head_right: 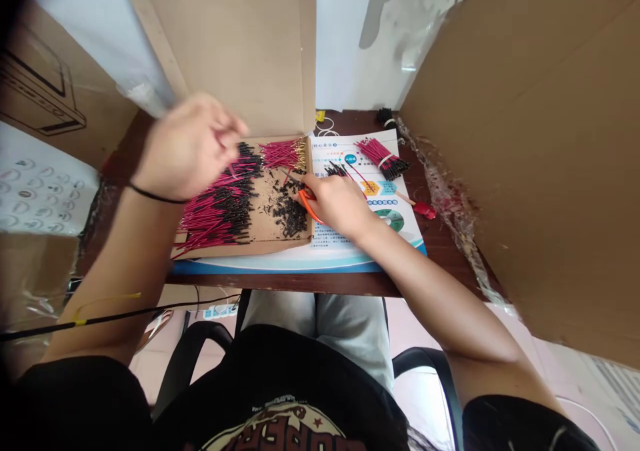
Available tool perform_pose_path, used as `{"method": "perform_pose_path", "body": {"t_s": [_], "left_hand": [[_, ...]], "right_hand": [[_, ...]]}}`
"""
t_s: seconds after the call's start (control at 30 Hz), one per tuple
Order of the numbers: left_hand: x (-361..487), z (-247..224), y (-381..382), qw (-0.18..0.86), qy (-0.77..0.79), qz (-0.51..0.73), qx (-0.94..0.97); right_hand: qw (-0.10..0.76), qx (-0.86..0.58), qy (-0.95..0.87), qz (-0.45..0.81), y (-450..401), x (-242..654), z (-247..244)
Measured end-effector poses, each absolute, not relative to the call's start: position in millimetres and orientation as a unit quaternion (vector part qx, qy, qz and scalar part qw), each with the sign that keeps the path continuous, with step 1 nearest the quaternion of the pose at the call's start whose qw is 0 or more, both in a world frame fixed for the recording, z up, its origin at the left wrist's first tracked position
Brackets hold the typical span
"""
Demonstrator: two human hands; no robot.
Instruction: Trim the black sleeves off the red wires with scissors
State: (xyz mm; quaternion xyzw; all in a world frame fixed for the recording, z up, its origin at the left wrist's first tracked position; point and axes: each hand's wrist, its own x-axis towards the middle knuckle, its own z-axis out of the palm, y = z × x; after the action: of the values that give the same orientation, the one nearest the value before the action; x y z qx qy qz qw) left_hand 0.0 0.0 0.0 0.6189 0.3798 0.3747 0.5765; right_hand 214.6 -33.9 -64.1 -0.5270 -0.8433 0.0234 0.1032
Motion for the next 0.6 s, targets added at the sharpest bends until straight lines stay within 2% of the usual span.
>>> {"method": "perform_pose_path", "body": {"t_s": [0.17,0.27,0.37,0.6], "left_hand": [[42,-47,1,0.575,0.396,0.442,0.563],[48,-66,-1,0.609,0.39,0.461,0.514],[41,-74,-2,0.611,0.358,0.477,0.521],[32,-78,-7,0.487,0.349,0.453,0.661]], "right_hand": [[0.164,-0.595,-0.786,0.021,-33,215,-62],[0.216,-0.585,-0.781,0.034,-33,217,-58],[0.233,-0.558,-0.796,0.032,-36,218,-56],[0.273,-0.527,-0.805,0.023,-40,216,-57]]}}
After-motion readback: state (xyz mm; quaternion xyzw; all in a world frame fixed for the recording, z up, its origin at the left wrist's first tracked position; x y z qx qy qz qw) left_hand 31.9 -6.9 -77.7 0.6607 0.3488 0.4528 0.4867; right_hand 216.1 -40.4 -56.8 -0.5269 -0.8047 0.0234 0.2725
